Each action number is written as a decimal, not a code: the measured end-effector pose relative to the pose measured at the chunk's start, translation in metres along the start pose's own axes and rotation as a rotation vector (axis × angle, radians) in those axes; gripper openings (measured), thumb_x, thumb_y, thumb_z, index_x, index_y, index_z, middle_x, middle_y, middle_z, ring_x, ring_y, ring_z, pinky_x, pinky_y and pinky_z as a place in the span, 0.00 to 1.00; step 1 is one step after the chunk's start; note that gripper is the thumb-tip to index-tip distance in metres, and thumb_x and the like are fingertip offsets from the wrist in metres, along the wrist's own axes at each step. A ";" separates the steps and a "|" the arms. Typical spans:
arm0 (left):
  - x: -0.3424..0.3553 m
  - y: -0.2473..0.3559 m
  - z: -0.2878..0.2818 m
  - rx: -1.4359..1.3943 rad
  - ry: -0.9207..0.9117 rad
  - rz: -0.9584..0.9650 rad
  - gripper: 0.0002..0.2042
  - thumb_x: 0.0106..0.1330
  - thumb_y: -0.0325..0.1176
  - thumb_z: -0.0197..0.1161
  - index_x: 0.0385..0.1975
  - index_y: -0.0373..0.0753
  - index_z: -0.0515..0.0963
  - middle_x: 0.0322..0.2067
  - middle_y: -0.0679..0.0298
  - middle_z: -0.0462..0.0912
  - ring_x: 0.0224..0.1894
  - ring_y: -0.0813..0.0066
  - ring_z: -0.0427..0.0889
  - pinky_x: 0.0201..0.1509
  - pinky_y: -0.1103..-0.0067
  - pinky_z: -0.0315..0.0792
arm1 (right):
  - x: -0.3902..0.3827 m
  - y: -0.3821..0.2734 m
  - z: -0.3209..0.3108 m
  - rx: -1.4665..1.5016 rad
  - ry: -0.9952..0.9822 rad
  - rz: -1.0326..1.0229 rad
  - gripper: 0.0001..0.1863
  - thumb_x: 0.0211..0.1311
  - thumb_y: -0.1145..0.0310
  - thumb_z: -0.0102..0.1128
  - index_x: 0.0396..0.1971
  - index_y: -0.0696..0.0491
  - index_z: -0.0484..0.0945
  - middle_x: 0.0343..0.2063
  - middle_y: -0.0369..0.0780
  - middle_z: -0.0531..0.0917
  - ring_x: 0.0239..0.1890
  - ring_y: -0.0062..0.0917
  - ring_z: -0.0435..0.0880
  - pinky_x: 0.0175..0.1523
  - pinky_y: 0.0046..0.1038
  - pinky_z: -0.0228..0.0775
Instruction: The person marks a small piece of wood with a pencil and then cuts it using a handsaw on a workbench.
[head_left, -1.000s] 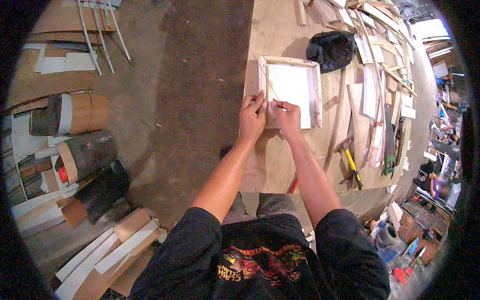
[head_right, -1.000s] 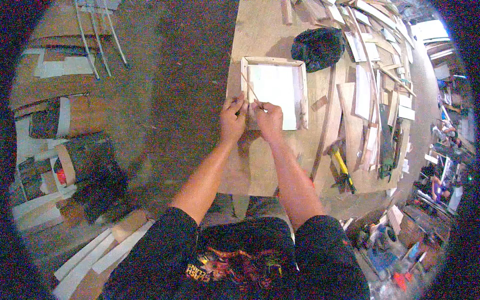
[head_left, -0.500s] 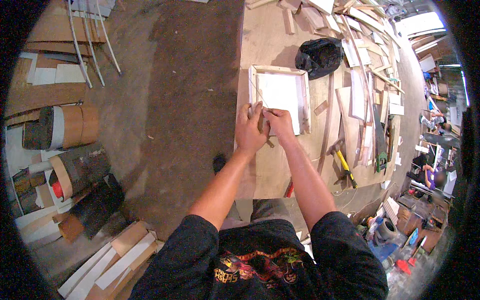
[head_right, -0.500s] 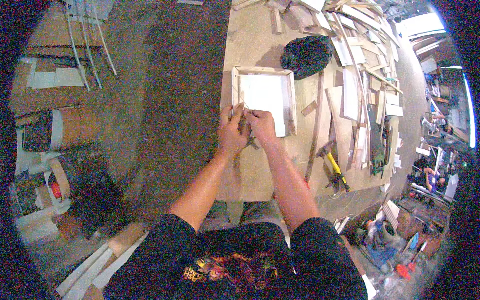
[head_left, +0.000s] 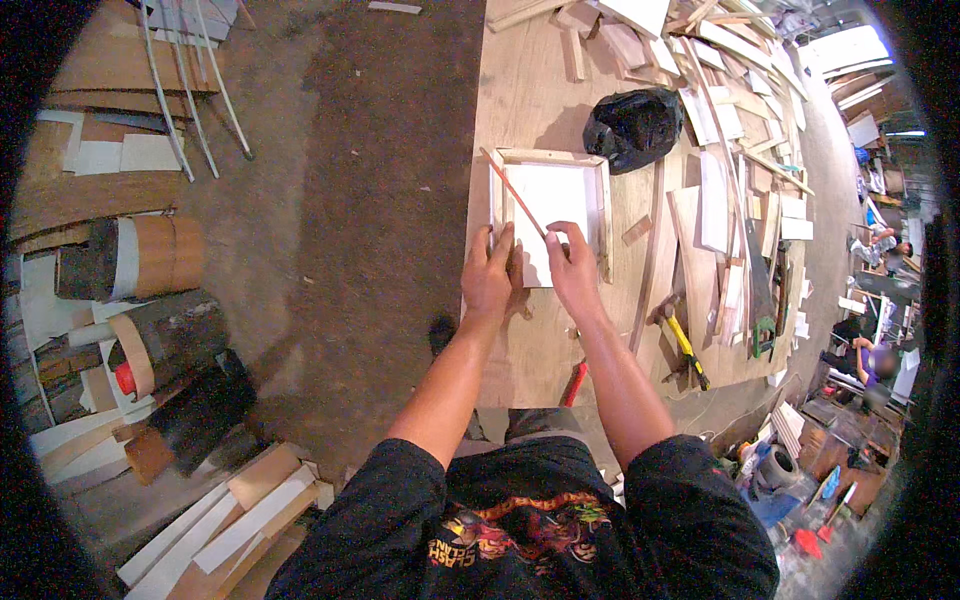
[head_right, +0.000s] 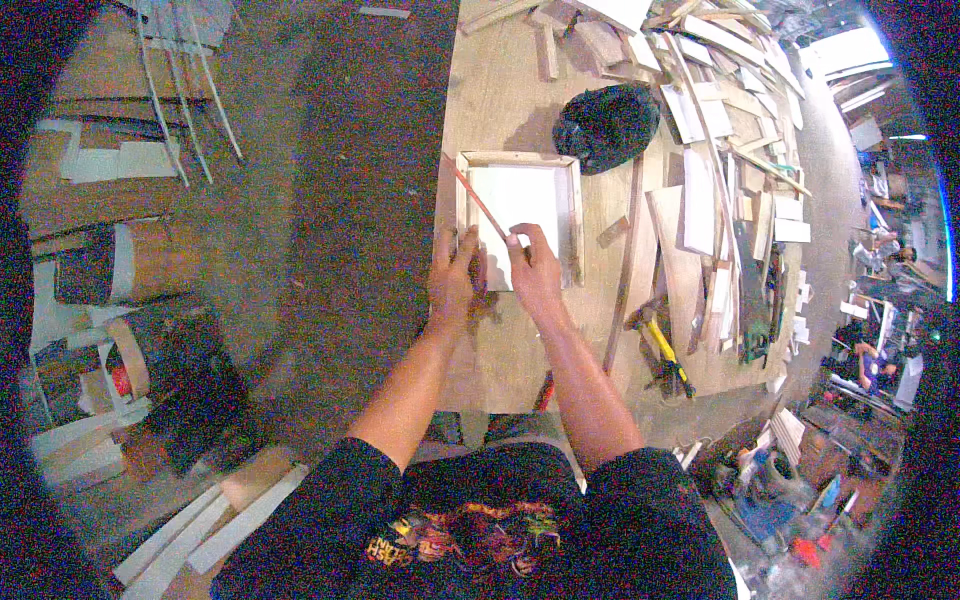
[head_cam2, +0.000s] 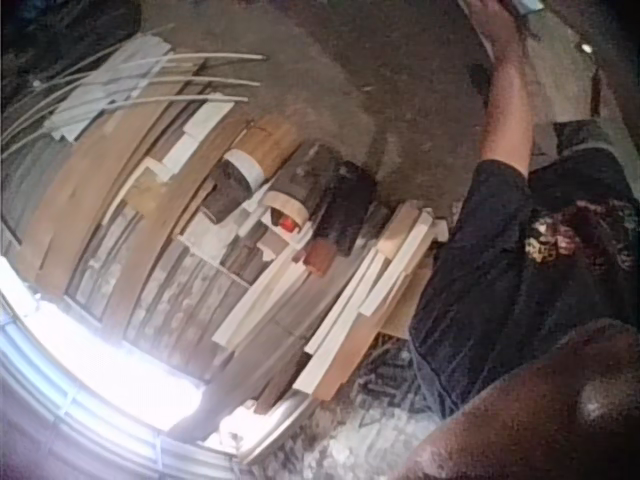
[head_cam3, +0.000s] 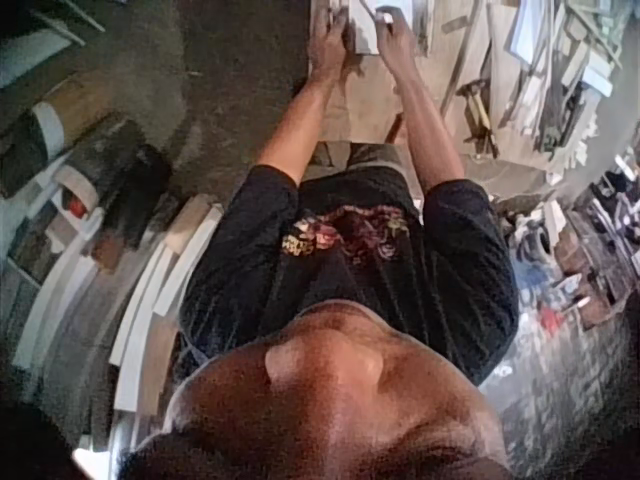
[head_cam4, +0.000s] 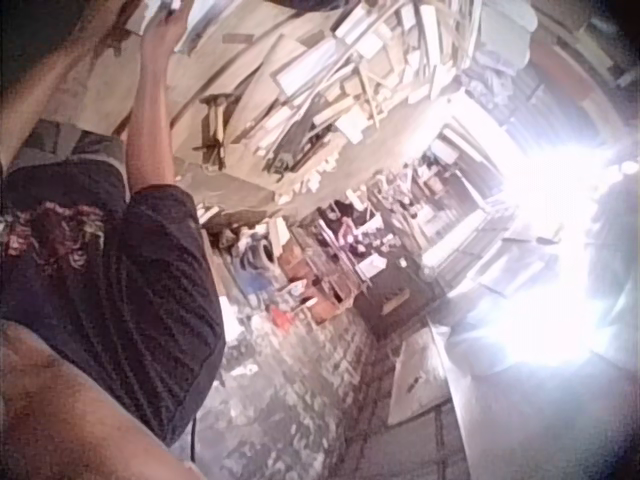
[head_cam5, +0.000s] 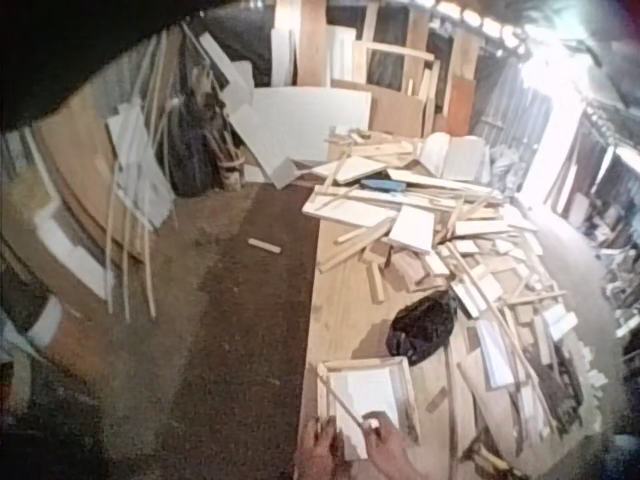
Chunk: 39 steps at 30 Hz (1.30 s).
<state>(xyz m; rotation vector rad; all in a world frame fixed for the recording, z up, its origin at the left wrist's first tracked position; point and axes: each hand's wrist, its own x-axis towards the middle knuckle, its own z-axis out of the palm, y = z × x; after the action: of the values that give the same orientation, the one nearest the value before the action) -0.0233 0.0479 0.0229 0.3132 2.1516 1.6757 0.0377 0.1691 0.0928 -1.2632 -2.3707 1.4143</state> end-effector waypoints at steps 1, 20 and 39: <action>0.000 -0.001 0.001 0.087 0.031 0.057 0.23 0.71 0.46 0.61 0.60 0.39 0.74 0.47 0.52 0.80 0.53 0.64 0.79 0.54 0.70 0.73 | -0.002 0.004 -0.004 -0.014 -0.006 -0.051 0.10 0.72 0.63 0.56 0.46 0.51 0.76 0.18 0.43 0.77 0.23 0.29 0.77 0.31 0.37 0.70; -0.014 0.040 0.021 0.572 -0.033 0.015 0.34 0.64 0.38 0.64 0.71 0.48 0.59 0.53 0.45 0.74 0.45 0.46 0.83 0.46 0.58 0.79 | -0.063 0.033 -0.009 -0.050 0.096 -0.033 0.23 0.54 0.64 0.68 0.50 0.53 0.77 0.34 0.44 0.84 0.37 0.35 0.84 0.41 0.38 0.73; 0.007 0.061 0.014 1.082 -0.050 0.161 0.49 0.55 0.48 0.75 0.72 0.39 0.51 0.67 0.40 0.62 0.72 0.51 0.60 0.73 0.59 0.57 | -0.073 0.055 0.056 -0.035 0.398 0.003 0.17 0.55 0.59 0.70 0.43 0.48 0.81 0.36 0.39 0.84 0.37 0.38 0.85 0.40 0.38 0.78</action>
<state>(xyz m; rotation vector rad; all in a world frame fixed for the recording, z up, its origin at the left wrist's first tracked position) -0.0270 0.0792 0.0781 0.8058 2.8379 0.3828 0.0918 0.0923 0.0414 -1.4027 -2.1307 1.0080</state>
